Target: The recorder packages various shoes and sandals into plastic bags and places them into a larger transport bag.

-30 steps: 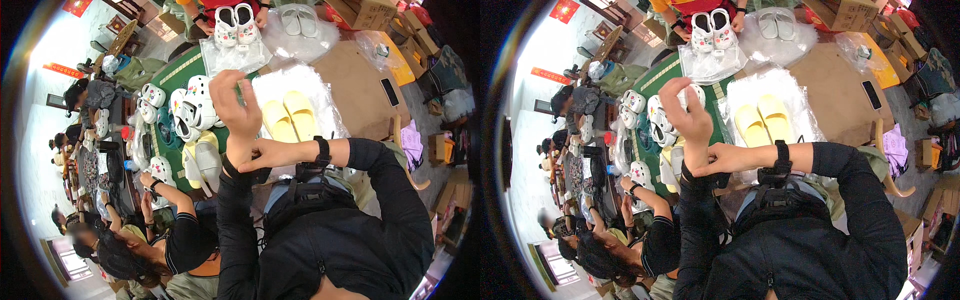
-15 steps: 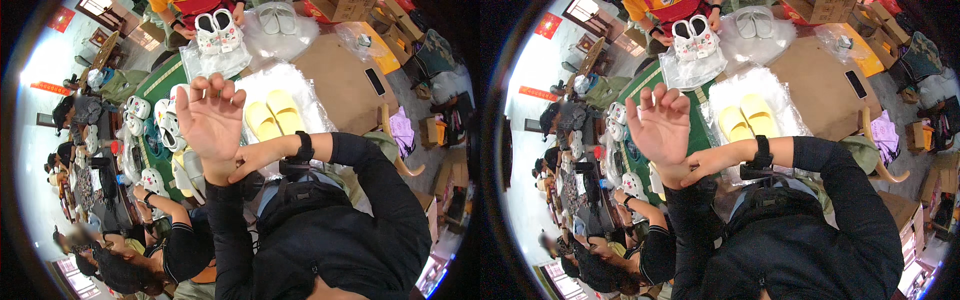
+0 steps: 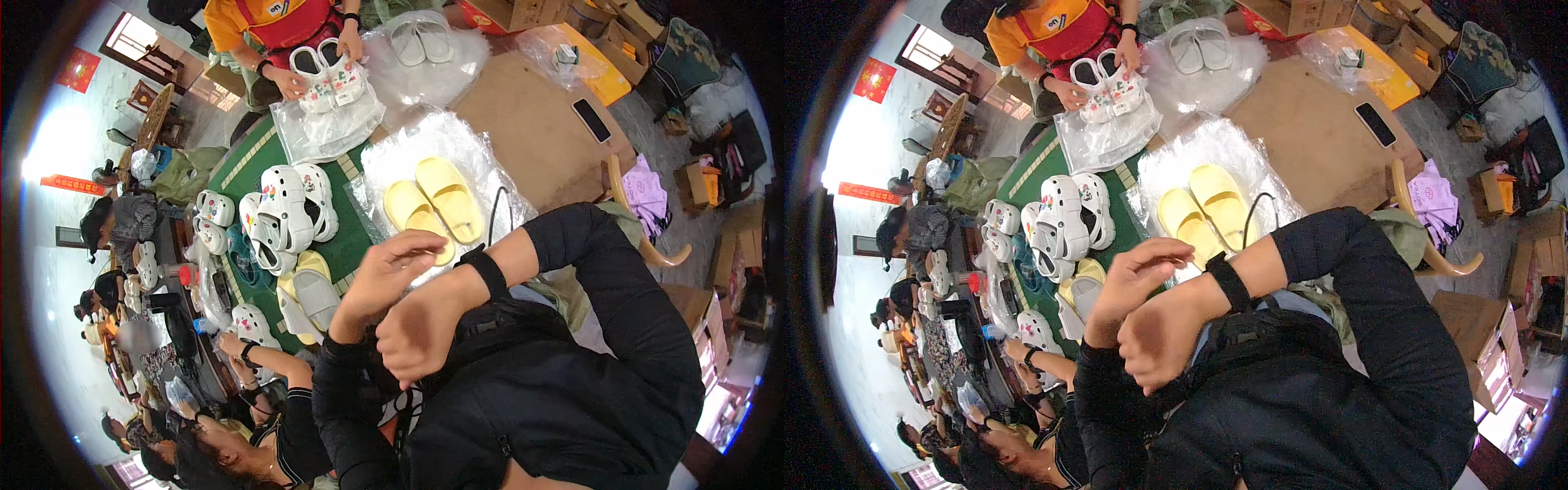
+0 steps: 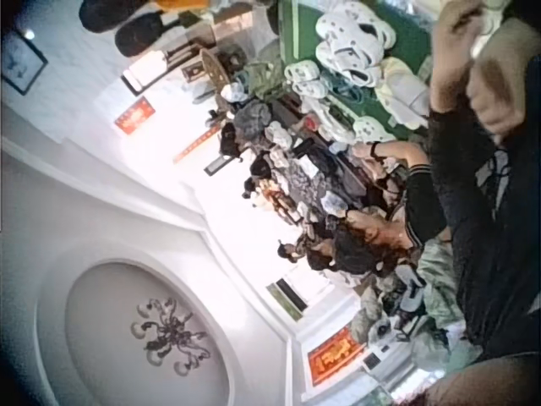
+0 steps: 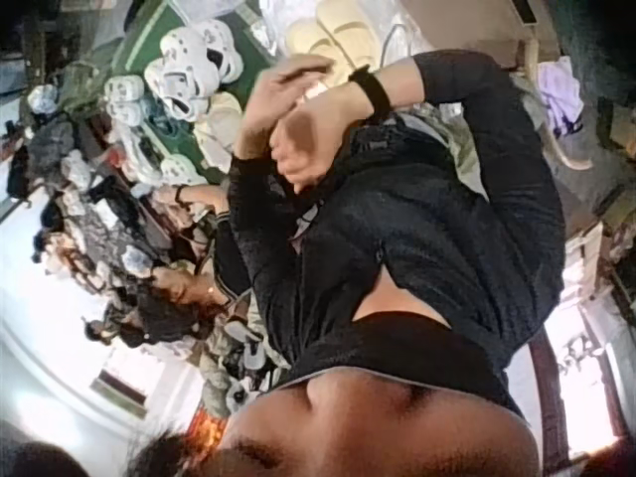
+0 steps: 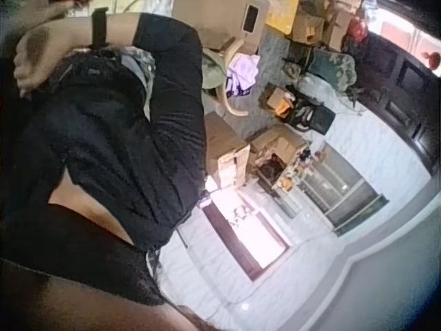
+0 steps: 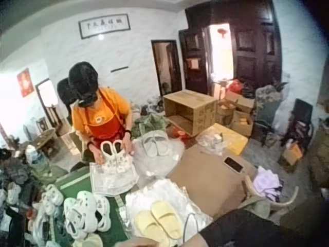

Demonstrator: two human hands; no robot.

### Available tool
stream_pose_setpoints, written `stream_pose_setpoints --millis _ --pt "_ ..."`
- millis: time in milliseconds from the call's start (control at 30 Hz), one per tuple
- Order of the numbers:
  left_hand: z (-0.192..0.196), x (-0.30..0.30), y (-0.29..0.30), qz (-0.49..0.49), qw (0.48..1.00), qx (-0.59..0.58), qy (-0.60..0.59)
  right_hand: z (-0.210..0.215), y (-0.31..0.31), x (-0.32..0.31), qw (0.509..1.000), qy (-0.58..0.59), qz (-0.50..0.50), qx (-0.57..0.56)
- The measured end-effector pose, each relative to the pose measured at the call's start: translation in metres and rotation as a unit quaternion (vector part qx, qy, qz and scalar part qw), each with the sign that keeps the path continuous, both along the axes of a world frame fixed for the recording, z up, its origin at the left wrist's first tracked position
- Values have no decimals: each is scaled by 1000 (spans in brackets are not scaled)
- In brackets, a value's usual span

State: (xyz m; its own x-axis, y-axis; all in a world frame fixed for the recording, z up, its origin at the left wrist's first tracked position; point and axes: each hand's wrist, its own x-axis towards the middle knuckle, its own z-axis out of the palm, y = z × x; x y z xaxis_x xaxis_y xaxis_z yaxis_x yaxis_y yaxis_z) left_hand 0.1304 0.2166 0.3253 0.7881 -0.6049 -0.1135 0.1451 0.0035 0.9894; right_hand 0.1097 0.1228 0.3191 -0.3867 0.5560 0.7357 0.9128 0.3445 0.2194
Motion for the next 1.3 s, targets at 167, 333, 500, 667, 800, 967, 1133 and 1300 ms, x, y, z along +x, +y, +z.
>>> stream_pose_setpoints --millis 167,333,500,667,800,967,1133,1300 --pt "20 8 -24 -123 989 60 -58 -2 1 -17 992 -60 100 54" --pt "11 0 -31 -86 987 120 -67 -7 7 -19 989 -38 132 46" --pt "-7 -5 -31 2 998 57 25 8 -7 -13 987 -12 159 14" --pt "-42 -9 -29 69 995 74 1 15 -11 -4 989 -34 145 -16" --pt "-26 -14 -30 69 998 -4 -3 14 -7 -4 992 -47 119 -5" --pt "-3 -18 -9 118 990 55 56 15 10 -11 985 -66 160 23" --pt "-4 -14 -15 89 994 55 32 8 5 -9 988 -64 139 8" --pt "2 -14 -18 46 993 59 -91 7 3 -9 988 -67 138 24"
